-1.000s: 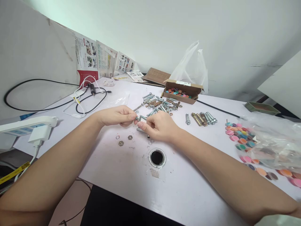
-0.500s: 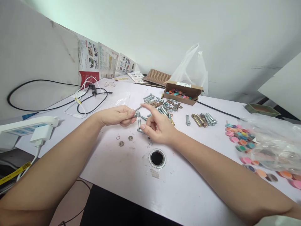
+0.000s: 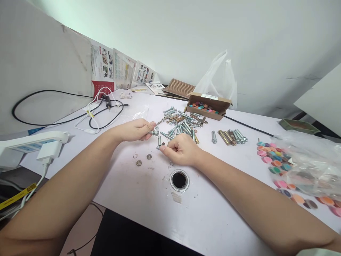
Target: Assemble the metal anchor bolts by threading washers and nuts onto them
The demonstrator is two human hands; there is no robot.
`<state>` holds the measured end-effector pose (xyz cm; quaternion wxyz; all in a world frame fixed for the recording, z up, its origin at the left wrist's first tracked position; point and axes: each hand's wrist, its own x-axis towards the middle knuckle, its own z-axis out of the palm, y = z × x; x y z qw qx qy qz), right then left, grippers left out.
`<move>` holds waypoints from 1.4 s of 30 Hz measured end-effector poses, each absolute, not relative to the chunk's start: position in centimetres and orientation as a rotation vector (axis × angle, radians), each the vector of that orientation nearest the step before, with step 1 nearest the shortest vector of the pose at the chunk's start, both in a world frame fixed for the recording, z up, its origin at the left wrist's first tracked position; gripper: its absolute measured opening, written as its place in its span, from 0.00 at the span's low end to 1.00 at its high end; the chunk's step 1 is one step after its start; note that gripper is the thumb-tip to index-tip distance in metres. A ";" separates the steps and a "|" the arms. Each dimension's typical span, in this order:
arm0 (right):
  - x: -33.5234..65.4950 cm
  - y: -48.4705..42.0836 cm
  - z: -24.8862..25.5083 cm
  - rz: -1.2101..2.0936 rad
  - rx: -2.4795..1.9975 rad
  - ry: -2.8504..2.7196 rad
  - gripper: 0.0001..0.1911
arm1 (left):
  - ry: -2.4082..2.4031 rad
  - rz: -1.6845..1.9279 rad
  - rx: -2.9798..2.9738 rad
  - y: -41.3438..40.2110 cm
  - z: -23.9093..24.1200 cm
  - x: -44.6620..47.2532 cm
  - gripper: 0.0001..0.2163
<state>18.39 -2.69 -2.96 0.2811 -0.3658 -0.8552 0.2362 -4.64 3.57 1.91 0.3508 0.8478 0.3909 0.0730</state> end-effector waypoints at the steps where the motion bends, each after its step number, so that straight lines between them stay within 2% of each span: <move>1: 18.4 -2.7 -3.0 0.627 -1.005 -2.296 0.25 | 1.018 0.197 2.198 3.6 2.0 -4.7 0.33; 4: 18.2 -3.0 -3.2 0.659 -0.956 -2.125 0.15 | 0.993 0.198 2.219 3.7 2.1 -4.7 0.32; 6: 18.1 -3.1 -3.2 0.694 -0.901 -2.054 0.28 | 0.977 0.196 2.258 3.8 1.9 -4.7 0.31; 7: 18.0 -3.2 -3.2 0.700 -0.900 -2.062 0.31 | 0.980 0.194 2.278 3.9 1.8 -4.6 0.31; 8: 18.0 -3.2 -3.1 0.716 -0.914 -2.097 0.28 | 0.995 0.193 2.298 4.0 1.6 -4.6 0.30; 10: 18.1 -3.1 -3.0 0.772 -0.970 -2.168 0.16 | 1.024 0.182 2.322 4.1 1.3 -4.5 0.29; 13: 18.2 -3.0 -2.9 0.864 -1.033 -2.091 0.21 | 0.986 0.188 2.306 4.0 1.3 -4.4 0.28; 15: 18.1 -3.0 -2.9 0.861 -1.002 -1.977 0.15 | 0.951 0.212 2.282 3.8 1.6 -4.4 0.28; 16: 18.1 -3.1 -3.0 0.845 -0.964 -1.949 0.19 | 0.950 0.225 2.275 3.6 1.8 -4.4 0.28; 18: 17.9 -3.3 -3.2 0.761 -0.899 -1.987 0.34 | 0.965 0.233 2.254 3.3 2.3 -4.5 0.28; 19: 17.8 -3.4 -3.3 0.701 -0.891 -2.039 0.35 | 0.974 0.236 2.234 3.2 2.4 -4.5 0.28; 20: 17.8 -3.5 -3.4 0.644 -0.905 -2.105 0.31 | 0.984 0.245 2.206 3.1 2.6 -4.6 0.27; 22: 17.7 -3.5 -3.4 0.584 -0.964 -2.241 0.13 | 1.005 0.285 2.128 3.0 2.8 -4.8 0.25; 23: 17.6 -3.5 -3.5 0.577 -0.991 -2.279 0.10 | 1.014 0.307 2.087 3.0 2.8 -4.8 0.24; 25: 17.6 -3.6 -3.5 0.585 -1.005 -2.259 0.11 | 1.024 0.333 2.038 3.1 2.7 -4.9 0.23; 26: 17.5 -3.6 -3.5 0.594 -0.988 -2.202 0.13 | 1.025 0.327 2.038 3.2 2.6 -4.9 0.23; 29: 17.4 -3.7 -3.4 0.653 -0.908 -2.093 0.42 | 1.019 0.280 2.118 3.5 2.1 -4.8 0.24; 30: 17.4 -3.8 -3.4 0.660 -0.891 -2.112 0.44 | 1.015 0.268 2.150 3.6 1.9 -4.7 0.24; 31: 17.4 -3.8 -3.4 0.655 -0.889 -2.150 0.41 | 1.016 0.262 2.179 3.7 1.7 -4.7 0.24; 34: 17.4 -3.7 -3.4 0.627 -0.955 -2.268 0.14 | 1.024 0.279 2.191 3.8 1.6 -4.6 0.25; 36: 17.5 -3.6 -3.4 0.649 -1.003 -2.261 0.17 | 1.013 0.297 2.149 3.7 1.7 -4.6 0.25; 38: 17.4 -3.7 -3.6 0.690 -1.000 -2.156 0.12 | 0.997 0.308 2.124 3.6 1.9 -4.7 0.25; 41: 17.2 -3.8 -3.7 0.722 -0.948 -2.032 0.40 | 1.022 0.302 2.156 3.4 2.1 -4.7 0.25; 42: 17.2 -3.8 -3.7 0.706 -0.933 -2.050 0.42 | 1.029 0.302 2.172 3.4 2.1 -4.7 0.25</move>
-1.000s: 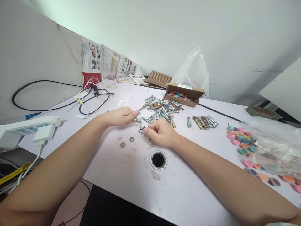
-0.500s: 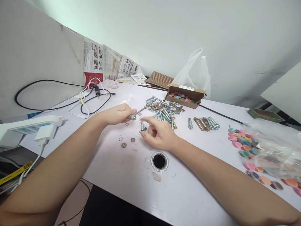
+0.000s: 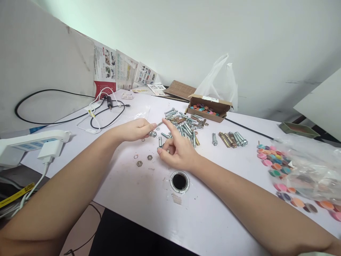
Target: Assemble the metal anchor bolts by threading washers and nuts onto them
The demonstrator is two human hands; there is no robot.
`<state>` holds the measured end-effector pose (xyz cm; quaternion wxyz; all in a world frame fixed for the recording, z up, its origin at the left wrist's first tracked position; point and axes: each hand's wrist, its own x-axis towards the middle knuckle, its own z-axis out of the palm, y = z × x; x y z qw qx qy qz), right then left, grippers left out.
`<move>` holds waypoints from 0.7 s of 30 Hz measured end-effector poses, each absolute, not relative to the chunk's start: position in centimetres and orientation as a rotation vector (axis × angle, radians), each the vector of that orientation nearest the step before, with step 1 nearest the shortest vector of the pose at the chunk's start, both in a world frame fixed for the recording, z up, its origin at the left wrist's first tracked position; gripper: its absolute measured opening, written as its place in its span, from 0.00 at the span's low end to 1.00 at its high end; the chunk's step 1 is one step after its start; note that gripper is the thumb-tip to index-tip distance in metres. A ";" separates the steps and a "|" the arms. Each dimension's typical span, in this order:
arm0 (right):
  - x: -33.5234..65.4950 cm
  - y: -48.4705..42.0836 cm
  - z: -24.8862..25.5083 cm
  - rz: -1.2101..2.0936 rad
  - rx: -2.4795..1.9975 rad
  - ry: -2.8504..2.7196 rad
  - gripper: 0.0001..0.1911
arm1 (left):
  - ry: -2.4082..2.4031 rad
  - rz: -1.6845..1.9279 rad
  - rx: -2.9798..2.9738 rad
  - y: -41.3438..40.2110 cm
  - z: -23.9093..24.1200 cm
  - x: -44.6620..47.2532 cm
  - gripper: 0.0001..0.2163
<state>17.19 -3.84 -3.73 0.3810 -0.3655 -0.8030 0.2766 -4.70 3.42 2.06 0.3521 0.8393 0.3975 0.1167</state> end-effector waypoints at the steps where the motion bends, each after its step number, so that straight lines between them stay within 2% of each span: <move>1: 17.1 -3.9 -3.7 0.679 -0.926 -2.100 0.36 | 1.034 0.309 2.186 3.4 2.1 -4.7 0.25; 3: 17.1 -3.8 -3.6 0.629 -0.932 -2.250 0.13 | 1.033 0.350 2.200 3.5 2.1 -4.7 0.25; 4: 17.1 -3.8 -3.5 0.616 -0.950 -2.302 0.10 | 1.031 0.375 2.200 3.5 2.1 -4.7 0.25; 5: 17.1 -3.8 -3.5 0.614 -0.970 -2.319 0.14 | 1.030 0.393 2.195 3.6 2.2 -4.7 0.25; 6: 17.1 -3.8 -3.5 0.622 -0.987 -2.297 0.15 | 1.027 0.396 2.189 3.6 2.2 -4.7 0.25; 7: 17.0 -3.8 -3.5 0.639 -0.998 -2.237 0.10 | 1.024 0.382 2.184 3.6 2.2 -4.7 0.26; 8: 17.0 -3.8 -3.5 0.664 -0.999 -2.156 0.12 | 1.023 0.358 2.181 3.6 2.1 -4.7 0.26; 10: 17.0 -3.8 -3.6 0.739 -0.980 -2.051 0.35 | 1.016 0.313 2.181 3.6 2.0 -4.6 0.26; 11: 17.0 -3.8 -3.7 0.771 -0.968 -2.044 0.40 | 1.009 0.294 2.189 3.6 1.9 -4.6 0.26; 12: 17.1 -3.7 -3.7 0.800 -0.956 -2.067 0.38 | 1.009 0.279 2.202 3.7 1.8 -4.6 0.26; 14: 17.3 -3.6 -3.7 0.847 -0.942 -2.159 0.17 | 1.025 0.266 2.216 3.7 1.7 -4.6 0.25; 15: 17.4 -3.5 -3.6 0.861 -0.944 -2.196 0.12 | 1.032 0.265 2.208 3.7 1.7 -4.6 0.25; 17: 17.5 -3.5 -3.5 0.870 -0.960 -2.215 0.23 | 1.035 0.277 2.174 3.7 1.8 -4.6 0.25; 18: 17.5 -3.5 -3.5 0.866 -0.972 -2.190 0.23 | 1.030 0.285 2.160 3.7 1.8 -4.6 0.25; 20: 17.3 -3.6 -3.5 0.859 -0.987 -2.055 0.12 | 1.021 0.285 2.158 3.6 1.9 -4.6 0.26; 21: 17.2 -3.7 -3.6 0.864 -0.987 -1.980 0.13 | 1.020 0.285 2.165 3.6 1.9 -4.6 0.26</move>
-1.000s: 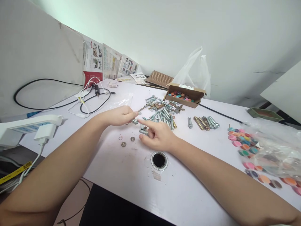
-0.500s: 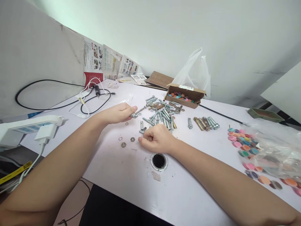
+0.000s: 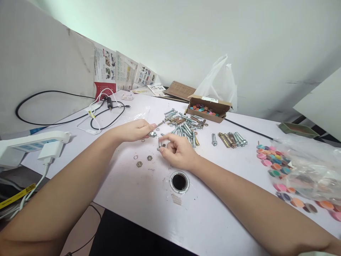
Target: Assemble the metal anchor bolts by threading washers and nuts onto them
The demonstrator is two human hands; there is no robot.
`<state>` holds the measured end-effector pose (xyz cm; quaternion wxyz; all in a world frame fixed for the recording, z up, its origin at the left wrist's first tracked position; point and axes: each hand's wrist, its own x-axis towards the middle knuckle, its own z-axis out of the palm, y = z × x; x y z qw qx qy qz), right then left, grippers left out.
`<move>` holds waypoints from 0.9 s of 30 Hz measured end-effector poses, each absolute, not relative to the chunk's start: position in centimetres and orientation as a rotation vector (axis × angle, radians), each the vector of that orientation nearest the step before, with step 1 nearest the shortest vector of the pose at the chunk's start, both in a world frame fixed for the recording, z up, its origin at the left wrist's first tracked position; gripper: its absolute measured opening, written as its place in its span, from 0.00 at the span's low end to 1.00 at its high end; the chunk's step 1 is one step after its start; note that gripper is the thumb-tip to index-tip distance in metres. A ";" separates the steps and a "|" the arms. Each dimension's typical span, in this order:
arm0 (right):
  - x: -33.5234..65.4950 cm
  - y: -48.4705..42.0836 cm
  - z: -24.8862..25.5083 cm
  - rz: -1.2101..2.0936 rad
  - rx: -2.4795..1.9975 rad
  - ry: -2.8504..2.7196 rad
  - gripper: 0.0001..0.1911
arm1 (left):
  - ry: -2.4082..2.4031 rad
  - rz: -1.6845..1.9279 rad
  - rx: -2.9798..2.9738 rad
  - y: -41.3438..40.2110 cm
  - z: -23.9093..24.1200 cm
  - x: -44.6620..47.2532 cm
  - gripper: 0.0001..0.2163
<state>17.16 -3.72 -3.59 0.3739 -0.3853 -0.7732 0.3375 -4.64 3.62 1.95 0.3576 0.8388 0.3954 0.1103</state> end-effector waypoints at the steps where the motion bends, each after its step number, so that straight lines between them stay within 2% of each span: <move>1: 17.0 -3.8 -3.7 0.860 -0.983 -1.926 0.22 | 1.016 0.286 2.170 3.6 1.9 -4.6 0.26; 2: 16.7 -3.8 -3.8 0.834 -0.978 -1.905 0.31 | 1.006 0.286 2.173 3.6 1.9 -4.6 0.25; 3: 16.5 -3.8 -3.9 0.783 -0.977 -1.918 0.34 | 0.998 0.284 2.177 3.6 1.9 -4.6 0.25; 4: 16.4 -3.8 -4.0 0.704 -0.981 -1.948 0.33 | 0.995 0.279 2.187 3.6 1.9 -4.5 0.25; 7: 16.0 -3.6 -4.1 0.386 -1.026 -2.011 0.18 | 1.028 0.244 2.233 3.4 1.8 -4.2 0.26; 11: 15.8 -3.5 -3.7 0.043 -1.141 -2.059 0.10 | 1.083 0.253 2.284 3.0 1.9 -3.7 0.25; 15: 15.6 -3.7 -3.3 -0.068 -1.224 -2.077 0.12 | 1.083 0.245 2.276 2.8 2.1 -3.7 0.26; 18: 15.6 -3.8 -3.3 -0.031 -1.198 -2.084 0.19 | 1.094 0.211 2.287 2.8 2.0 -3.7 0.25; 22: 15.5 -3.6 -3.6 -0.210 -1.236 -2.156 0.16 | 1.116 0.201 2.328 3.2 1.4 -3.6 0.25; 27: 15.1 -3.6 -3.6 -0.350 -1.406 -2.178 0.21 | 1.157 0.232 2.331 2.9 1.3 -3.1 0.25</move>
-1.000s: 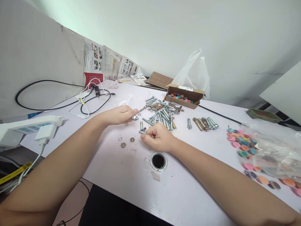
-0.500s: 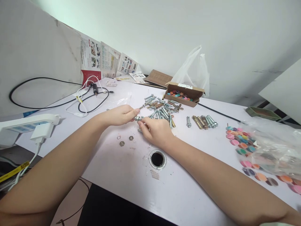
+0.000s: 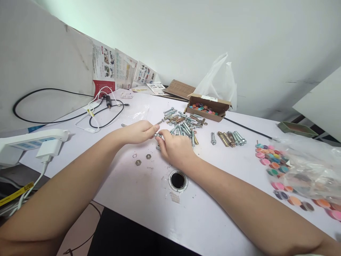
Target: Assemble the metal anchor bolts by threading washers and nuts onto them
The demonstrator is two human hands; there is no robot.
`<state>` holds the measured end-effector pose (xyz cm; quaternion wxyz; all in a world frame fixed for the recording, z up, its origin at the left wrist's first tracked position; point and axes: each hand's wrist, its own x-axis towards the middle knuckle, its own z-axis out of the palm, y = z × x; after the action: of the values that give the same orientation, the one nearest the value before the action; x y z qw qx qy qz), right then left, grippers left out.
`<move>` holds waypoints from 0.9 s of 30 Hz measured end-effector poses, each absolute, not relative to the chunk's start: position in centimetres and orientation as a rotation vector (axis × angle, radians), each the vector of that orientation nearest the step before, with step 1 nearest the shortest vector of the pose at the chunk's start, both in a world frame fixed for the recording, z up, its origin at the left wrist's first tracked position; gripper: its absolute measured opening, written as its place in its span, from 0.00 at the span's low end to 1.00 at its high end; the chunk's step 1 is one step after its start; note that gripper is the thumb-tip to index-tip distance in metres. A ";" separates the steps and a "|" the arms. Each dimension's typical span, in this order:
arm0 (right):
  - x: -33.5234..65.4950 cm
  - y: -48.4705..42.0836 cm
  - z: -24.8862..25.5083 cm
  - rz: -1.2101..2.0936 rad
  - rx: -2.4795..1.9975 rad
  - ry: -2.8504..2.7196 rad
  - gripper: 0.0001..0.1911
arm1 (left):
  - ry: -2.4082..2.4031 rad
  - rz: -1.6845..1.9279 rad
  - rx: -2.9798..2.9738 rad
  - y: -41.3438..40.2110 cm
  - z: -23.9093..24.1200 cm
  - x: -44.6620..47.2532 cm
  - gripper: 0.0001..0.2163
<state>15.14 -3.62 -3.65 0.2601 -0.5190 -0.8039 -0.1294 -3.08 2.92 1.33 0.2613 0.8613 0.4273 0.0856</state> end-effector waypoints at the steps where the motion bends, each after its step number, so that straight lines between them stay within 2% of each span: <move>1: 15.1 -3.7 -3.5 -0.347 -1.433 -2.186 0.22 | 1.158 0.240 2.335 2.8 1.4 -3.0 0.25; 6: 15.1 -3.8 -3.0 -0.167 -1.553 -2.288 0.23 | 1.143 0.268 2.353 2.3 1.6 -2.7 0.25; 11: 15.4 -3.5 -3.5 0.058 -1.333 -2.286 0.17 | 1.116 0.241 2.305 2.6 1.6 -3.1 0.24; 15: 15.7 -3.0 -3.8 -0.180 -1.028 -2.184 0.10 | 1.053 0.173 2.205 2.1 2.1 -3.0 0.24; 18: 16.0 -2.8 -3.6 -0.321 -0.819 -2.138 0.11 | 1.023 0.092 2.055 1.4 2.5 -2.8 0.24; 24: 16.0 -3.1 -3.5 -0.158 -0.848 -2.146 0.18 | 1.003 0.180 2.036 1.5 2.6 -2.9 0.24; 27: 15.9 -3.2 -3.7 -0.166 -0.882 -2.159 0.08 | 1.047 0.198 2.161 1.9 2.3 -2.9 0.24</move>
<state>15.95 -3.15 -3.66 0.3908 -0.3473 -0.8499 -0.0652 -2.94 1.87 2.26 0.3580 0.8375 0.4058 0.0767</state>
